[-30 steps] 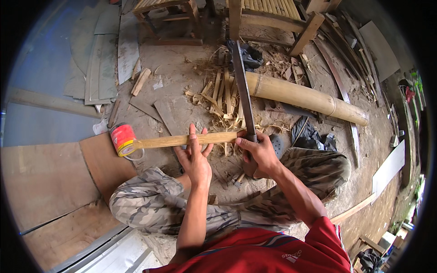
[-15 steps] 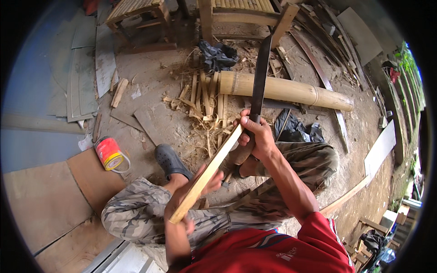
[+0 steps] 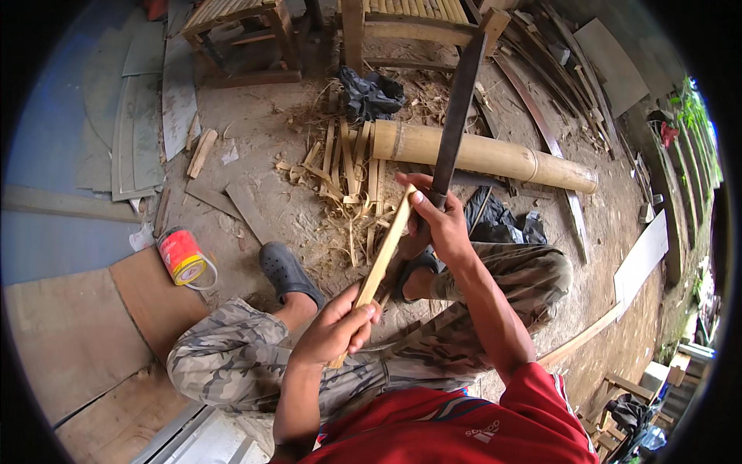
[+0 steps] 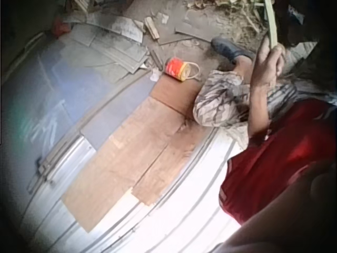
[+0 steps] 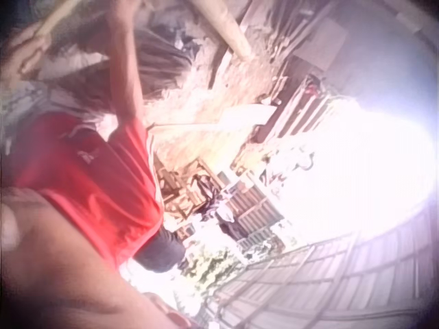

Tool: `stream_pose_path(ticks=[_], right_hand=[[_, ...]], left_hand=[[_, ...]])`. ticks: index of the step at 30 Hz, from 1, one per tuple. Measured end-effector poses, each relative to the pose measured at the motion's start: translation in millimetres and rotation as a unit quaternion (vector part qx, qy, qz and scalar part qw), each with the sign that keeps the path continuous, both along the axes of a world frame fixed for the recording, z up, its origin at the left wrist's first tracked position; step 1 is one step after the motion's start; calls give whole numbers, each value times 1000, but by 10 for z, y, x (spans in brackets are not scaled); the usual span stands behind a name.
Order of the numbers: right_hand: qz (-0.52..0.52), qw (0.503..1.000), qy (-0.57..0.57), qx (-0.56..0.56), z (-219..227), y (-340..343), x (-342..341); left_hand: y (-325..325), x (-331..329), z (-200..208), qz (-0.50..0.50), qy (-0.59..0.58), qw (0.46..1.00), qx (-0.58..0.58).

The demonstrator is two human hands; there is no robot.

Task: The person sits on the floor and uses a knife to shave and shape a small bamboo stick. They repeatedly scrape the surface, rotate the stick, and occasionally test fit the piece against a nearby bamboo stool.

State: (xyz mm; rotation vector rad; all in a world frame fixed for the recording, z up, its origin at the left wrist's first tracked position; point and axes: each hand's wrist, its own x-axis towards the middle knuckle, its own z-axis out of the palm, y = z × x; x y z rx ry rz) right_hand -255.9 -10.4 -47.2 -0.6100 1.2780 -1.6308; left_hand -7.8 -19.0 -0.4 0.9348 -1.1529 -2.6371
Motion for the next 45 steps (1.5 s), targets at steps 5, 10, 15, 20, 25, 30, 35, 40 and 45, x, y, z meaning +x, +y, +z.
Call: stream_pose_path(ticks=[5, 10, 15, 20, 25, 30, 35, 40, 45], right_hand=[[37, 936, 309, 166, -108, 130, 88], [144, 798, 585, 27, -160, 276, 430], [107, 785, 600, 111, -280, 111, 224], [193, 730, 652, 73, -273, 211, 333], [249, 740, 619, 86, -393, 223, 416], [190, 743, 622, 157, -500, 81, 300], [183, 772, 583, 175, -516, 39, 236], [248, 713, 654, 48, -555, 160, 288], [224, 710, 655, 130, -697, 102, 270]], left_hand=[[-10, -185, -22, 118, -36, 992, -19], [-20, -216, -30, 167, -75, 983, 18], [100, -33, 76, 169, -68, 983, 14], [143, 3, -91, 170, -119, 978, -9], [123, -80, -64, 186, -144, 972, -16], [183, -24, -51, 187, -136, 973, 1], [164, -15, 29, 180, -133, 975, 3], [105, -29, -131, 191, -142, 970, 50], [47, -83, -163, 181, -126, 974, 48]])
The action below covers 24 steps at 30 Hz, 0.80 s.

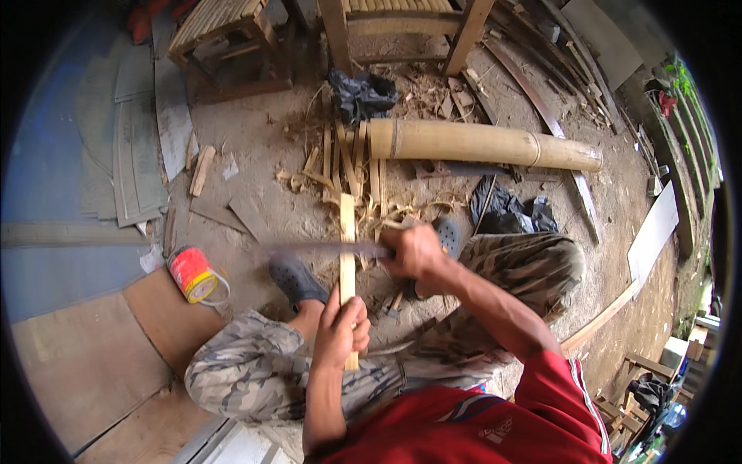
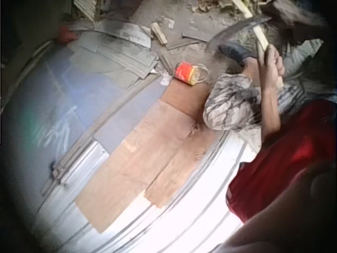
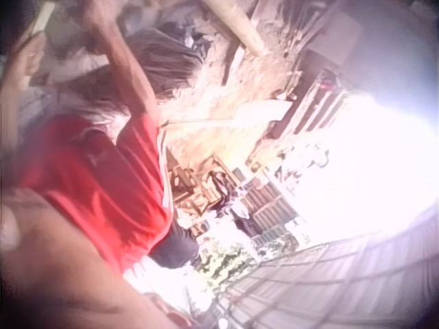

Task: The person sits on the floor and uses a knife to shave and shape a small bamboo stick. They repeatedly scrape the surface, rotate the stick, and occasionally test fit the piece against a nearby bamboo stool.

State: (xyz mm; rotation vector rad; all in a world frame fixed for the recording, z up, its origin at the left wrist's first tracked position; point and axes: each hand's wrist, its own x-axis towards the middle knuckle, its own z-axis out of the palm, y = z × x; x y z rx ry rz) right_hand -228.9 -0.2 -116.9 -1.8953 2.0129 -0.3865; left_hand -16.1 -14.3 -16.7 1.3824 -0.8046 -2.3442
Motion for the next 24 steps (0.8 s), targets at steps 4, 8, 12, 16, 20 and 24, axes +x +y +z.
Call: stream_pose_path(ticks=[4, 8, 12, 16, 20, 24], right_hand=[[-124, 988, -60, 69, 64, -186, -174], [69, 994, -55, -61, 114, 66, 11], [-77, 997, 18, 12, -98, -186, -349], [123, 989, 8, -82, -88, -50, -139], [-256, 953, -67, 150, -124, -295, -647], [-163, 983, -67, 59, 228, -183, -266]], left_hand=[[69, 26, -26, -3, -7, 1000, 30], [129, 76, 57, -3, -6, 1000, 16], [140, 176, 93, -18, -14, 1000, -14], [144, 122, 106, -14, -11, 1000, -19], [142, 274, 203, -18, 3, 1000, -13], [43, 193, 156, 12, 35, 999, -4]])
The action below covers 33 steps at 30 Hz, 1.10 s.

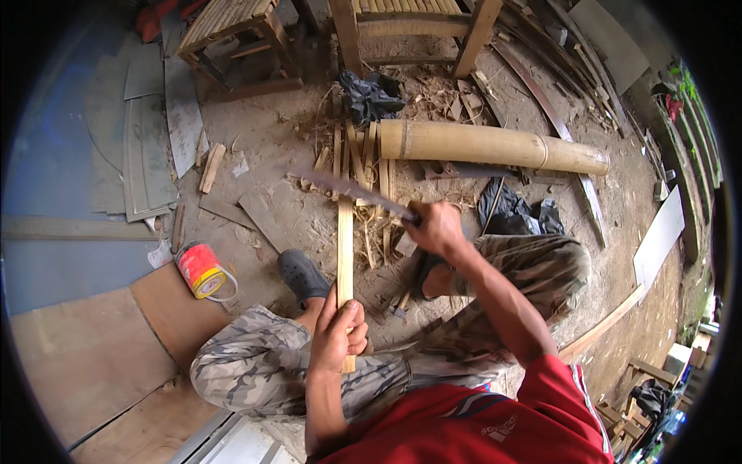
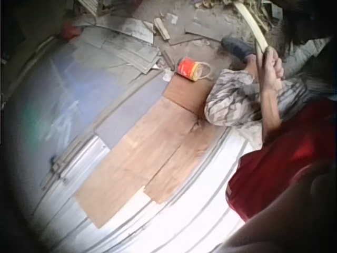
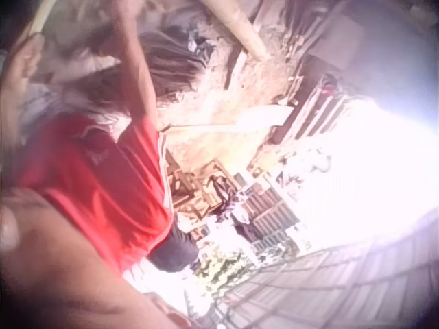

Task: The person sits on the floor and uses a knife to shave and shape a small bamboo stick. They repeatedly scrape the surface, rotate the stick, and occasionally test fit the piece against a nearby bamboo stool.

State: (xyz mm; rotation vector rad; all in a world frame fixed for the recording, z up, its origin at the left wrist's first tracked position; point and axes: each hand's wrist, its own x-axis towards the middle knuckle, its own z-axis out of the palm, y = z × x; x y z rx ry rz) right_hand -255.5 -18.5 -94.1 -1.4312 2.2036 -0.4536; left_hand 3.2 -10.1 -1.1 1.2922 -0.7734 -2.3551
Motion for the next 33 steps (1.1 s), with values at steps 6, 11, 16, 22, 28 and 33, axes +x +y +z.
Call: stream_pose_path(ticks=[6, 11, 16, 22, 28, 33], right_hand=[[184, 981, 3, -67, 329, 262, 491], [86, 993, 0, -75, 15, 50, 210], [200, 978, 9, -58, 4, 208, 265], [246, 968, 46, 12, 152, 129, 260], [-97, 995, 10, 5, -353, -24, -452], [-89, 992, -83, -40, 79, -5, -166]], left_hand=[[-89, -4, -116, 29, 18, 999, 15], [-50, -56, -4, 8, 9, 1000, 11], [5, -21, -28, -4, 5, 1000, 16], [-22, -1, -32, -3, 1, 1000, 19], [-31, 115, 122, -28, 62, 998, 13], [-200, 28, -221, 30, 172, 984, 41]])
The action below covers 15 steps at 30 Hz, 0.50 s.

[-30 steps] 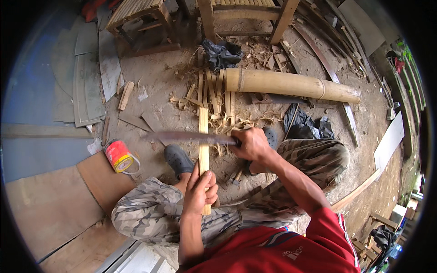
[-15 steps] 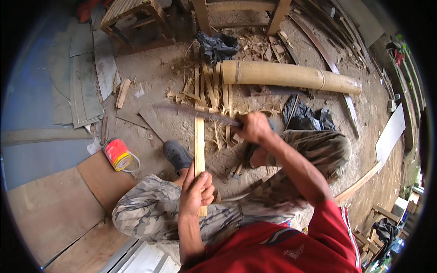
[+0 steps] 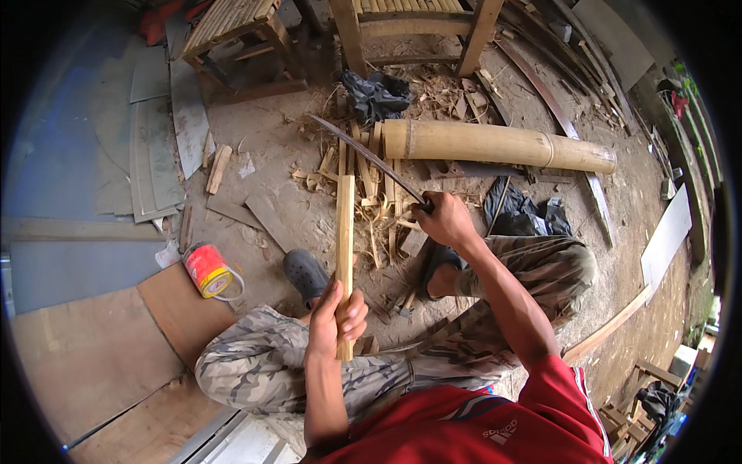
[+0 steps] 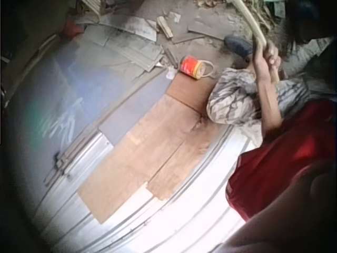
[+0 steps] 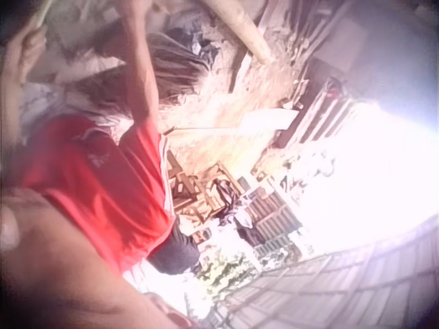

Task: The person sits on the floor and uses a knife to shave and shape a small bamboo stick. They repeatedly scrape the surface, rotate the stick, and occasionally test fit the piece against a nearby bamboo stool.

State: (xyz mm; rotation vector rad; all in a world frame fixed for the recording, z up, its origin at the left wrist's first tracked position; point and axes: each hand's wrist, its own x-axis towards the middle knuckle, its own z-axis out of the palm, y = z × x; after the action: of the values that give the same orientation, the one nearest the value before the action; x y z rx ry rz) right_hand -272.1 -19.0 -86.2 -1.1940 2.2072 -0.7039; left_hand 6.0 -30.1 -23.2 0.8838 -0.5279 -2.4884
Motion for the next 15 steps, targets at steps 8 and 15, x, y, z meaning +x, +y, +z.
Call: stream_pose_path(ticks=[8, 15], right_hand=[[73, 994, 30, -73, 263, 223, 114], [207, 975, 73, -28, 419, 352, 348]], left_hand=[[-12, -82, -70, 27, -7, 999, -40], [30, -175, -48, 35, -98, 989, -105]])
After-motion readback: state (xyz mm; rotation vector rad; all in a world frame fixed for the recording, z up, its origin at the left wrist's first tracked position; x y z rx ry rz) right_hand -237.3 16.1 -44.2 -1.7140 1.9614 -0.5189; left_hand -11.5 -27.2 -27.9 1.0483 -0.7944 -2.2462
